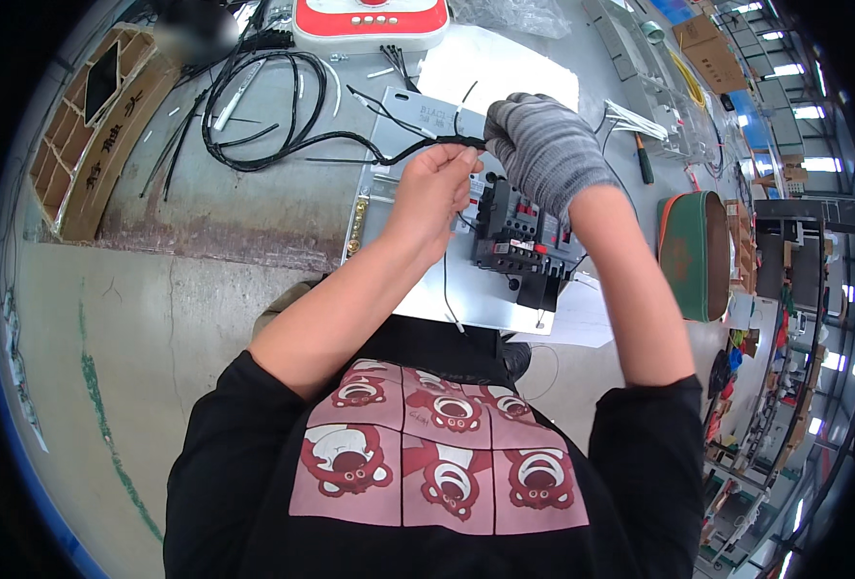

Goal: The person wires an electrical control panel by stripping black wires, inserting them into terminal blocks, and tightening screws. They repeatedly reference a wiring diagram on the table and use pliers and a screwdriver to secure connections.

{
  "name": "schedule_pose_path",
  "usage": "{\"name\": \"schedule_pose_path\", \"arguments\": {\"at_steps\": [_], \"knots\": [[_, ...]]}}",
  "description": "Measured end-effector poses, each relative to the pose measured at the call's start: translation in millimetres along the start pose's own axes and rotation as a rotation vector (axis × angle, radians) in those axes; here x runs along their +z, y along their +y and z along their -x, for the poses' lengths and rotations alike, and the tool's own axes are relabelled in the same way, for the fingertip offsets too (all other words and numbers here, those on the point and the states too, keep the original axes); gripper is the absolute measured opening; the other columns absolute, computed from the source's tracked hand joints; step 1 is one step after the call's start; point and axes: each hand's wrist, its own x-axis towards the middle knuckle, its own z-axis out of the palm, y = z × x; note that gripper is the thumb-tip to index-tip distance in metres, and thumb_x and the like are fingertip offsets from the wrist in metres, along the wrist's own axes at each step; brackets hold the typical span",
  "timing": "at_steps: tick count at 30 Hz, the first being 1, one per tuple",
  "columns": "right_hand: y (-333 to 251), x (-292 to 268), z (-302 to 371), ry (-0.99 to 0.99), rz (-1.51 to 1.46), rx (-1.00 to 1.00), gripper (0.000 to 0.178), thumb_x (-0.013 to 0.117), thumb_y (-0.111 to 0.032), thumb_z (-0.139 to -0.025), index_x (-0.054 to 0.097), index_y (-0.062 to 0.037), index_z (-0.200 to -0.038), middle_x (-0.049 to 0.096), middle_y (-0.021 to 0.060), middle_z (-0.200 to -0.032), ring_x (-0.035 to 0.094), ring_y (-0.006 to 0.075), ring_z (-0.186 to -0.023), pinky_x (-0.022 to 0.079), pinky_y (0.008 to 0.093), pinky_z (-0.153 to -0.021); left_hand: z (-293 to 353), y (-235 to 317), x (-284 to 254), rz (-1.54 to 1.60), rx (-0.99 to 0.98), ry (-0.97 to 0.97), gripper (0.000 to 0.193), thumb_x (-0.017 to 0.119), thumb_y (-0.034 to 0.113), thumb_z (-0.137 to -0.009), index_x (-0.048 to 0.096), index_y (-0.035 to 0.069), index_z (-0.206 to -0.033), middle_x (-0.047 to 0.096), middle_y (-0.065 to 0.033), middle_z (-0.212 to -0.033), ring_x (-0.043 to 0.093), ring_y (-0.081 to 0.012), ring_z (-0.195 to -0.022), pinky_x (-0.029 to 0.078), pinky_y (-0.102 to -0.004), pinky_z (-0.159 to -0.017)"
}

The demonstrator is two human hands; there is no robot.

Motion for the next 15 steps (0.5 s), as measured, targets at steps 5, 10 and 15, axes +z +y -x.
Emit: {"name": "schedule_pose_path", "arguments": {"at_steps": [5,10,15], "knots": [[-1.0,-27.1,-11.3,-0.204,0.124,-0.114,0.016,0.063,-0.013,-0.080,0.061,-0.0051,-0.094,0.066,0.0142,-0.088,0.066,0.0336,-0.083,0.053,0.0429,-0.073,-0.6,1.8,1.1,-0.003,-0.012,0.031,0.014,0.059,0.015,-0.095,0.058,0.002,-0.088,0.039,0.0058,-0.058,0.032,-0.0038,-0.050,0.026,-0.0216,-0.048],[-5.5,-20.0,-15.0,-0.119,0.348,-0.292,0.020,0.064,-0.013,-0.081,0.061,-0.0067,-0.099,0.067,0.0112,-0.091,0.066,0.0265,-0.090,0.053,0.0378,-0.078,-11.4,1.0,0.5,0.069,0.007,-0.007,0.013,0.060,0.013,-0.094,0.058,0.000,-0.093,0.051,0.0023,-0.071,0.032,-0.0028,-0.051,0.027,-0.0219,-0.047],[3.3,-17.5,-11.3,-0.084,0.497,-0.343,0.020,0.061,-0.013,-0.081,0.066,-0.0109,-0.100,0.065,0.0045,-0.099,0.062,0.0205,-0.099,0.051,0.0334,-0.084,-14.2,5.3,2.1,0.121,-0.026,0.033,0.011,0.060,0.010,-0.094,0.058,-0.001,-0.094,0.053,0.0003,-0.074,0.031,-0.0030,-0.050,0.027,-0.0222,-0.047]]}}
